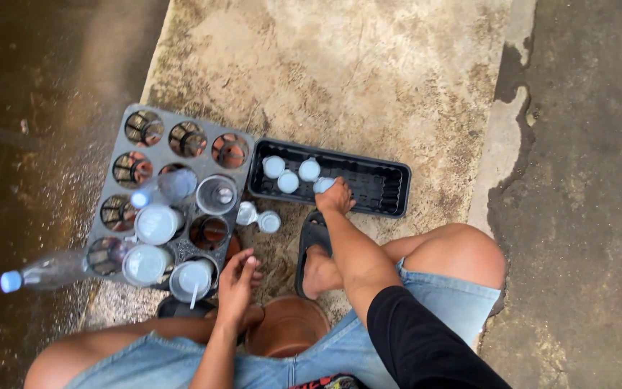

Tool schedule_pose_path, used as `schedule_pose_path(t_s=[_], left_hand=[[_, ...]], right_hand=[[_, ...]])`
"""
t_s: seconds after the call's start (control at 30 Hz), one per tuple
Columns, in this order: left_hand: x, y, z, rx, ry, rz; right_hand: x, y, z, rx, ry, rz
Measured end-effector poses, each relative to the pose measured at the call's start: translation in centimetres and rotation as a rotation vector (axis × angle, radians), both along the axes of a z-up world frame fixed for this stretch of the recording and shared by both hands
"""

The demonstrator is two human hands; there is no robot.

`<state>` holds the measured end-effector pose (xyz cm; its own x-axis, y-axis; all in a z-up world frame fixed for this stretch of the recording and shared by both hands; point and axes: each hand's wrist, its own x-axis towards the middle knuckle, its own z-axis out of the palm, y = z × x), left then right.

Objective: Organizing seedling cups by moving them from a tray to a container and using a spoon to add material to each cup.

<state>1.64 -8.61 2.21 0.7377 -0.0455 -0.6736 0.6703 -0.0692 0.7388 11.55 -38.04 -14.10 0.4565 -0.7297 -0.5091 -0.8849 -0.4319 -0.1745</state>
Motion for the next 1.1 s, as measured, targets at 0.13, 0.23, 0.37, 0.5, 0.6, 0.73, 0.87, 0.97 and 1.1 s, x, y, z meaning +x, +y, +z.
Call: schedule_pose_path(t_s=[0.13,0.23,0.37,0.5,0.6,0.73,0.87,0.97,1.1], left_hand=[[0.5,-0.1,0.2,0.009,0.049,-0.038],[0.5,0.2,-0.8,0.036,0.054,-0.084],[0.0,0.8,-2.8,0.046,0.082,-0.078],[0.2,0.7,-2.4,0.060,0.113,-0.093],[-0.1,0.8,-3.3,0.040,0.106,-0.087],[0.5,0.0,-1.3,0.041,0.093,-0.107],[0.9,-0.6,0.3,-0.003,0.063,-0.046],[1.0,-0.6,1.4,-0.002,-0.022,-0.047],[0.5,0.3,0.1,-0.016,-0.142,-0.013]], right_hand=[[1.2,-0.4,1.1,0.076,0.090,-0.045],[2.0,-0.7,1.8,0.147,0.190,-0.056],[2.5,-0.7,2.1,0.179,0.249,-0.069],[2.7,-0.6,2.1,0.185,0.284,-0.061],[2.6,-0.5,2.0,0.162,0.283,-0.050],[1.1,0.5,1.8,0.084,0.192,-0.028],[-1.2,3.6,1.9,-0.143,-0.166,-0.063],[-2.7,6.1,3.0,-0.189,-0.333,-0.007],[-4.6,8.5,3.9,-0.266,-0.556,0.173]])
